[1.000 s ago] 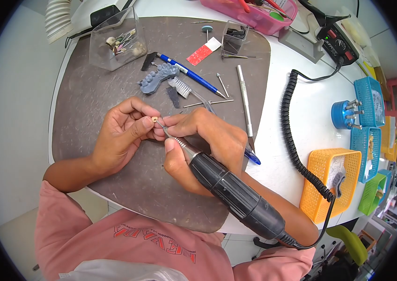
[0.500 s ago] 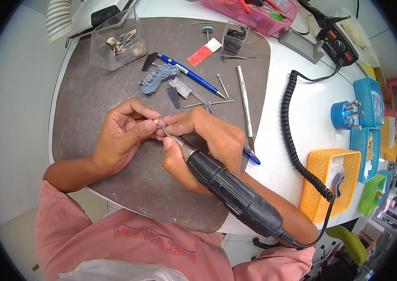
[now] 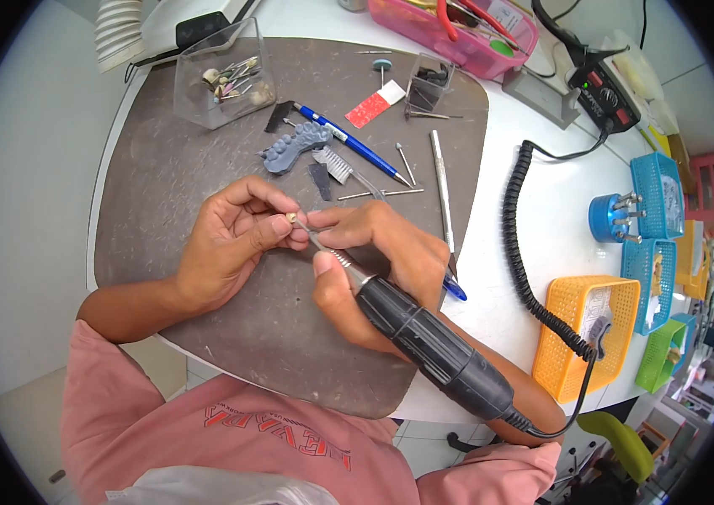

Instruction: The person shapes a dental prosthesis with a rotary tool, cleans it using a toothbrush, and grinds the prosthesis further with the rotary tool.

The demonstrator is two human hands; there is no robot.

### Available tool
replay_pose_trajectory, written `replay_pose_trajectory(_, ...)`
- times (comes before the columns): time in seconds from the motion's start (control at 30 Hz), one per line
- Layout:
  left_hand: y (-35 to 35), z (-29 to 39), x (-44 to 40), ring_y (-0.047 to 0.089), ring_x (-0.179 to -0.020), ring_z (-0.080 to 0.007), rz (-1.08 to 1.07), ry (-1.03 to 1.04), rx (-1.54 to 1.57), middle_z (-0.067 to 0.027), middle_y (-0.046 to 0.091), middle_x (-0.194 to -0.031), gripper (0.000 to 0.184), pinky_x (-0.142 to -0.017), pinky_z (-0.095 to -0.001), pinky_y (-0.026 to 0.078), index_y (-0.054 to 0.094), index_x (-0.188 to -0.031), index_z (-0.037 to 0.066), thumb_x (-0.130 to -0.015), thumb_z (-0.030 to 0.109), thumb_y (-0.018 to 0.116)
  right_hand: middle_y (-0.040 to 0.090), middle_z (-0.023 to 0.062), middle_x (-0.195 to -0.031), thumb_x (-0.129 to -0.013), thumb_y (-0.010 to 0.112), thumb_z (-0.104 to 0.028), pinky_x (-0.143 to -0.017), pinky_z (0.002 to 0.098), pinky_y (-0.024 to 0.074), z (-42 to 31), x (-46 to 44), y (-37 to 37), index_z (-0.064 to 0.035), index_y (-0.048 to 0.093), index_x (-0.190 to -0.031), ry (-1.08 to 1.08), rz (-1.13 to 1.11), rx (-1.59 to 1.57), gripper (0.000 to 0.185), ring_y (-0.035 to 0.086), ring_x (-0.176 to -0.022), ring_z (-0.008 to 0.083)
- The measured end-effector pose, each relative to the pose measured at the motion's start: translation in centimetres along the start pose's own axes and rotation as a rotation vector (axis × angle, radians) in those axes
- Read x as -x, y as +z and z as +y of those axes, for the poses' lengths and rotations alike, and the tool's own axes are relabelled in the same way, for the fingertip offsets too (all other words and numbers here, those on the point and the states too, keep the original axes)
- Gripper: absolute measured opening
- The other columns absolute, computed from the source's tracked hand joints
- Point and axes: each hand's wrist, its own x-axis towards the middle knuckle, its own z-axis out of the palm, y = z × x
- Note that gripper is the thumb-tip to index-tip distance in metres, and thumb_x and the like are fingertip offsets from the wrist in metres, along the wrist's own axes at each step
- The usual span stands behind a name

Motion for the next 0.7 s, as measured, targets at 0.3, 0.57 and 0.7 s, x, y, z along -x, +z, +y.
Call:
replay_pose_trajectory(0.3,0.3,0.2,0.2,0.061,-0.09,-0.0124,-0.032,0.084,-0.047,-0.0072,0.062,-0.097,0.013,-0.083,-0.0286,0.053,0.058,-0.104,-0.002,-0.091,0.002,0.06,0.063,0.0142,-0.086,-0.089,0.06,-0.012,-0.072,0.0287,0.0529,-0.4,0.3,-0.1,0.0012,0.053,-0.088,0.17,0.105,-0.023,0.015,0.067,-0.079,0.0187)
replay_pose_trajectory(0.57,0.3,-0.1,0.4,0.06,-0.086,-0.0099,-0.081,0.143,-0.164,-0.0034,0.06,-0.092,0.011,-0.081,-0.0258,0.052,0.059,-0.1,0.001,-0.09,0.004,0.063,0.043,-0.0018,-0.058,-0.089,0.057,-0.018,-0.041,0.0216,0.0291,-3.7,-0.9,-3.5,-0.0102,0.045,-0.069,0.46,0.281,-0.256,0.024,0.036,-0.046,0.0059)
replay_pose_trajectory(0.7,0.2,-0.6,0.5,0.059,-0.083,-0.0087,-0.065,0.2,-0.189,-0.0022,0.061,-0.089,0.008,-0.079,-0.0245,0.051,0.06,-0.098,0.002,-0.091,0.005,0.062,0.044,-0.005,-0.061,-0.087,0.061,-0.012,-0.042,0.0209,0.0293,-4.8,-1.2,-6.8,-0.0061,0.056,-0.087,0.534,0.33,0.186,0.008,0.039,-0.047,0.0043)
